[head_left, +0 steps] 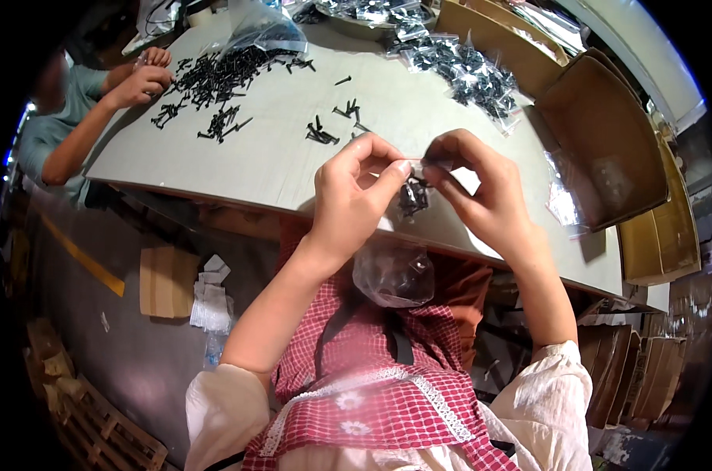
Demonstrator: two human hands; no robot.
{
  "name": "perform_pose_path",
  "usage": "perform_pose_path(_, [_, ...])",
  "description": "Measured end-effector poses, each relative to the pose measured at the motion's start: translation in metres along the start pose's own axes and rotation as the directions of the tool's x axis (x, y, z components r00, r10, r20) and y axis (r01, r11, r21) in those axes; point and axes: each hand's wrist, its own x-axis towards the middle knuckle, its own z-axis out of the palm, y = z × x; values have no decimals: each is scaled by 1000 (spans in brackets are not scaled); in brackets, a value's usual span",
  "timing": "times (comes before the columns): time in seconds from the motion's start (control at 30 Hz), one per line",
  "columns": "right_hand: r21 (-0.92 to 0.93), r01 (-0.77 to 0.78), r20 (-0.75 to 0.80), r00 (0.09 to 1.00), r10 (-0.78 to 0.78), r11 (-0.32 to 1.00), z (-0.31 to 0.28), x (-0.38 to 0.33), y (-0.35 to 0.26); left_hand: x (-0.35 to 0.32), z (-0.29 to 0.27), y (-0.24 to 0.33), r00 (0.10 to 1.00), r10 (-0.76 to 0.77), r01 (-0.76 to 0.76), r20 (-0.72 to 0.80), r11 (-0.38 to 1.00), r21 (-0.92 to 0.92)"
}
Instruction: The person picks up black screws from a table and places them into a small plastic bag held in the other hand.
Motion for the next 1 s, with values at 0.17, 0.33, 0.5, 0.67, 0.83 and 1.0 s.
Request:
perform_pose_path(0.17, [-4,-42,117,992,42,999,-5,6,-2,9,3,9,994,108,-110,20,983,150])
perform_pose_path(0.33, [-107,39,195,981,-17,994,-14,8,3,16,1,1,994,69,-78,89,992,96])
perform_pose_path(0.5, [-142,54,285,959,-11,988,-28,7,7,19,0,-9,997,62,-59,39,995,-75])
perform_pose_path(0.67, [205,-430,302,882,361,879,-51,29,33,28,1,-5,995,-59,56,-76,997,-47])
perform_pose_path(0.83, [263,-106,-170,973,154,959,-104,32,81,21,-6,-14,988,66,-68,-141,998,-13])
perform_pose_path(1.0, [-672,-425,-231,898,374,607,-168,-27,116,18,1,1,999,-29,33,-32,990,135])
